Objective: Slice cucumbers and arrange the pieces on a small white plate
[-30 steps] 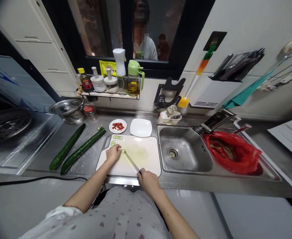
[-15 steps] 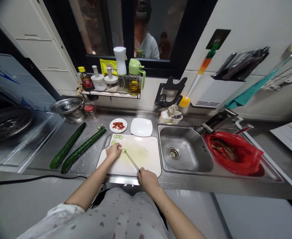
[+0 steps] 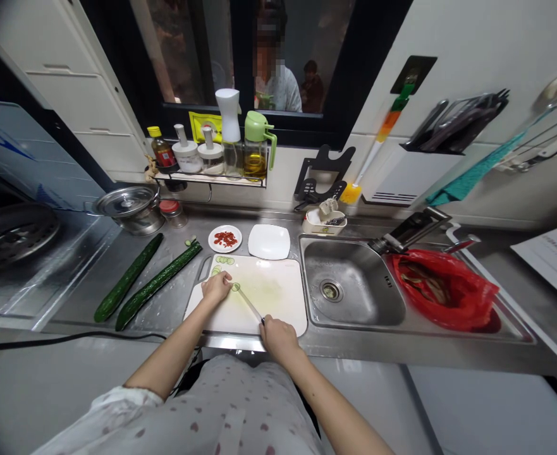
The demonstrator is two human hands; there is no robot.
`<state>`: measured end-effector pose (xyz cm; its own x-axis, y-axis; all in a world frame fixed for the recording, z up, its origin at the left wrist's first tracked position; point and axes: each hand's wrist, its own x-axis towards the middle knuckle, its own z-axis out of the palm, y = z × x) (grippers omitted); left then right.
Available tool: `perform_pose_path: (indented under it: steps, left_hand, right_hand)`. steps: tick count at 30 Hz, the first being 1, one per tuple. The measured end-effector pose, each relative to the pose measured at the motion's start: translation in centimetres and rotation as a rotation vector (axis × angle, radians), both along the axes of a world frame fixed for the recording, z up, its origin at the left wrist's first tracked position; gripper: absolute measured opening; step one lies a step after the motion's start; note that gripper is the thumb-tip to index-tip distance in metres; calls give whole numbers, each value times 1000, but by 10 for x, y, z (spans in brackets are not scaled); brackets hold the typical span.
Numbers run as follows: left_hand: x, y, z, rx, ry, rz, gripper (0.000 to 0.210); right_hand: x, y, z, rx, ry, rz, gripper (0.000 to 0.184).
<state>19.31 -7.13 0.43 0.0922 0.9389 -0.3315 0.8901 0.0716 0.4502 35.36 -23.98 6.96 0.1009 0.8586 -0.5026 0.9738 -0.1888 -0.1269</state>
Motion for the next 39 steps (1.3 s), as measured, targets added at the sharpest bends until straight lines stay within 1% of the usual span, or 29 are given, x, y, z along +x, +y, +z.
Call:
perform_pose_path:
  steps: [7, 14, 25, 30, 36, 39]
  left_hand:
    - [-1, 2, -2, -2, 8, -9, 17]
    - [0, 3, -4, -5, 45, -9, 17]
    - [-2, 2, -4, -16, 10, -7, 16]
    - [-1, 1, -2, -8, -3, -5, 15]
    - [-2, 2, -4, -13, 10, -4, 16]
    - [-2, 2, -5, -12, 4, 0, 16]
  right_hand:
    - [-3, 4, 3, -9, -4, 2, 35]
    - [-4, 5, 2, 19, -3, 16, 35]
    - [-5, 5, -1, 12, 1, 8, 35]
    - [-5, 2, 2, 0, -7, -11, 34]
    - [-2, -7, 4, -40, -15, -3, 35]
    - [-2, -9, 4, -34, -16, 2, 35]
